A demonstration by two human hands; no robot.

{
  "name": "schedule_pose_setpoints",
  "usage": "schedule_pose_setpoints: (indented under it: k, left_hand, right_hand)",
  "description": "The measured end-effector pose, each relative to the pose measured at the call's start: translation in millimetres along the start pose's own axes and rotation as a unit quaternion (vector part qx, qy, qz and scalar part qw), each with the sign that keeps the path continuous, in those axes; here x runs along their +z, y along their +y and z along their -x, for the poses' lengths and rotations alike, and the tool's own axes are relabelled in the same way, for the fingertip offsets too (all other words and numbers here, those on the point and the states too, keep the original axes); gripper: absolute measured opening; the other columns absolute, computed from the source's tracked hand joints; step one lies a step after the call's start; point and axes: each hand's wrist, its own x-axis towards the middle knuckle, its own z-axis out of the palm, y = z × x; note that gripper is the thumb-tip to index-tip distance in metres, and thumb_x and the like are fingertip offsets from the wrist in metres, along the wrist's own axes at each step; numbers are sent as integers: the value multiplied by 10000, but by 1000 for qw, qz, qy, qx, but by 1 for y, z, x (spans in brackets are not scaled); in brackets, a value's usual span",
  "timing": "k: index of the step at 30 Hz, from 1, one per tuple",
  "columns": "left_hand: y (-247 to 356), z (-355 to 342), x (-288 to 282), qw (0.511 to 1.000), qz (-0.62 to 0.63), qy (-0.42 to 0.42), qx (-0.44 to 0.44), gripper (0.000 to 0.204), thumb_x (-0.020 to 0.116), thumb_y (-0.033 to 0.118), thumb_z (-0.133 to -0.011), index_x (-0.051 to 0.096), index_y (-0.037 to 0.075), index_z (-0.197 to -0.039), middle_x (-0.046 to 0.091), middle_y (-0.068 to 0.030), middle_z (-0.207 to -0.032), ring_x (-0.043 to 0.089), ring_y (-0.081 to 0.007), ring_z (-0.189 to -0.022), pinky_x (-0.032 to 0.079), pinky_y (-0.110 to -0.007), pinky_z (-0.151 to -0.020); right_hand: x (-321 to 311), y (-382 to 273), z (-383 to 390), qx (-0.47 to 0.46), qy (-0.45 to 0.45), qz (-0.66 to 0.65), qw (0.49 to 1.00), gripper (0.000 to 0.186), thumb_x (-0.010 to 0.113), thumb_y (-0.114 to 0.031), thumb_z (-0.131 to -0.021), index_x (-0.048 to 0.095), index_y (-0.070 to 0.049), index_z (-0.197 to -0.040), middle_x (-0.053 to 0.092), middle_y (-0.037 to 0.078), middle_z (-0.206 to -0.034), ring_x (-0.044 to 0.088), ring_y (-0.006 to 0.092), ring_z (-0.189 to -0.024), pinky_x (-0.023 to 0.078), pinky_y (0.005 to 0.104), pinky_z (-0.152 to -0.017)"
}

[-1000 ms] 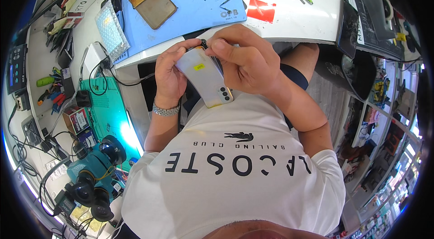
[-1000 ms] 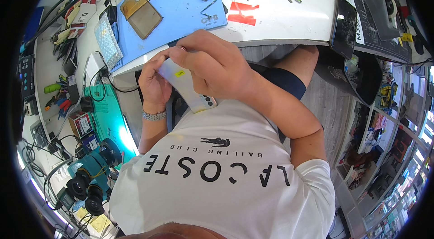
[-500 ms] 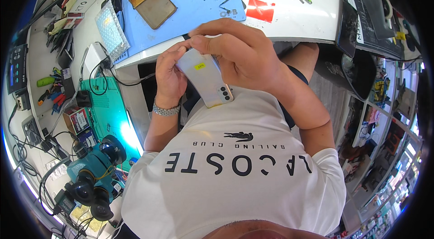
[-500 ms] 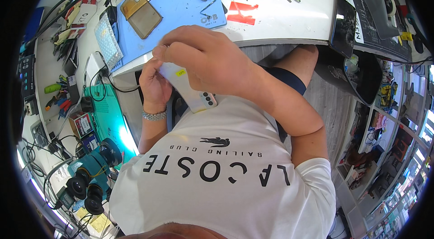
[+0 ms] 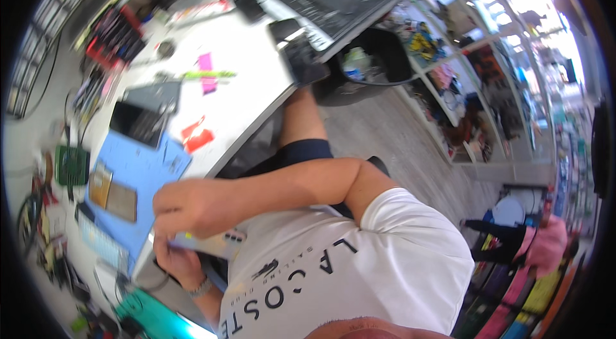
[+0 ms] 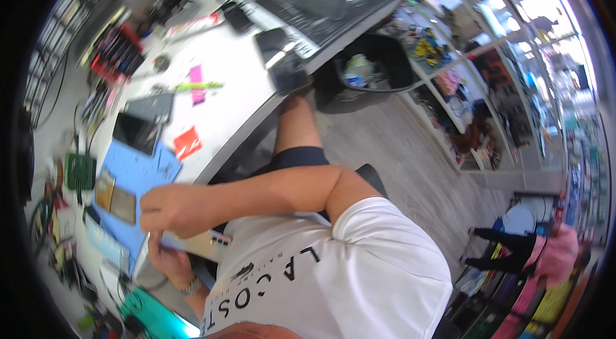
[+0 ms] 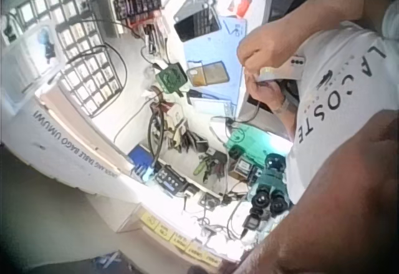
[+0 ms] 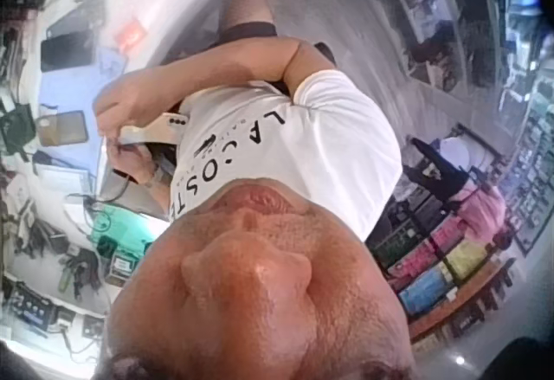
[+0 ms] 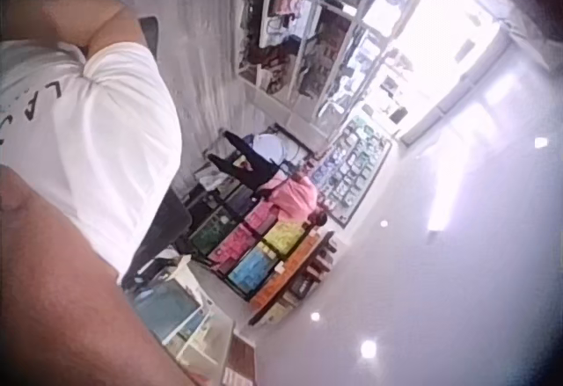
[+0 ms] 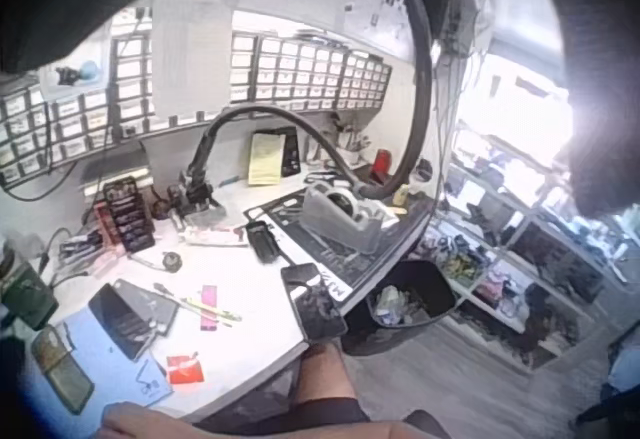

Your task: The person uses a screwdriver to remove screws from the back of a smartphone, then uses a prying tool to separate the back cover. They inspect the device and reassemble it by screwing the back cover back on.

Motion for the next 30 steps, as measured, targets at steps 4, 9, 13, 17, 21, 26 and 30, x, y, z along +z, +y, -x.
schedule_pose_setpoints:
  k: [4,9,13,17,21,26,30]
  left_hand:
    - [1,-1,5,1000,-21,-22,2,463,454,264,-1059,615,-66,-1342,620,-144,-1363,573,-233,-1273,430,-401,-1085]
    - [4,5,31,999,-48,19,-15,455,437,278,-1059,576,-48,-1345,599,-139,-1339,551,-232,-1281,427,-404,-1080]
    - [4,4,38,995,-96,14,-31,832,724,500,-909,468,-94,-1432,526,-215,-1464,495,-300,-1362,358,-447,-1172]
    - [0,4,28,995,-95,-16,-36,519,453,321,-1073,498,-63,-1420,564,-163,-1355,540,-256,-1259,441,-403,-1065]
    - [3,7,27,994,-65,-32,-83,546,475,387,-1082,465,-11,-1455,566,-126,-1347,542,-228,-1231,438,-383,-1064]
    - [-1,4,12,993,-92,-24,-76,529,469,425,-1083,478,21,-1424,551,-109,-1350,532,-222,-1241,434,-377,-1071]
    - [-3,1,2,993,-67,-31,-93,515,474,427,-1080,485,27,-1404,546,-111,-1350,524,-231,-1253,418,-402,-1100]
  right_hand:
    - [4,2,5,43,-8,-70,997,209,672,-19,-786,636,-23,-991,607,136,-940,619,342,-873,517,425,-719]
    - [6,2,4,25,-4,-10,1000,184,642,-5,-794,613,-36,-973,561,127,-877,575,335,-839,485,418,-676]
    - [5,3,6,92,-36,-107,989,291,682,67,-730,617,-17,-1001,602,157,-913,629,366,-833,507,434,-682]
    - [1,1,5,40,-12,-51,998,249,679,69,-747,610,-11,-973,593,145,-883,622,354,-831,504,427,-674]
    - [4,5,9,56,-19,-81,995,233,674,89,-748,604,3,-952,597,147,-877,633,351,-819,515,412,-660]
    - [0,1,6,46,-17,-64,997,238,670,125,-730,602,22,-934,620,160,-904,663,356,-828,535,394,-658]
    - [4,1,9,64,-14,-104,992,243,673,126,-726,601,20,-933,616,162,-899,657,356,-812,534,401,-656]
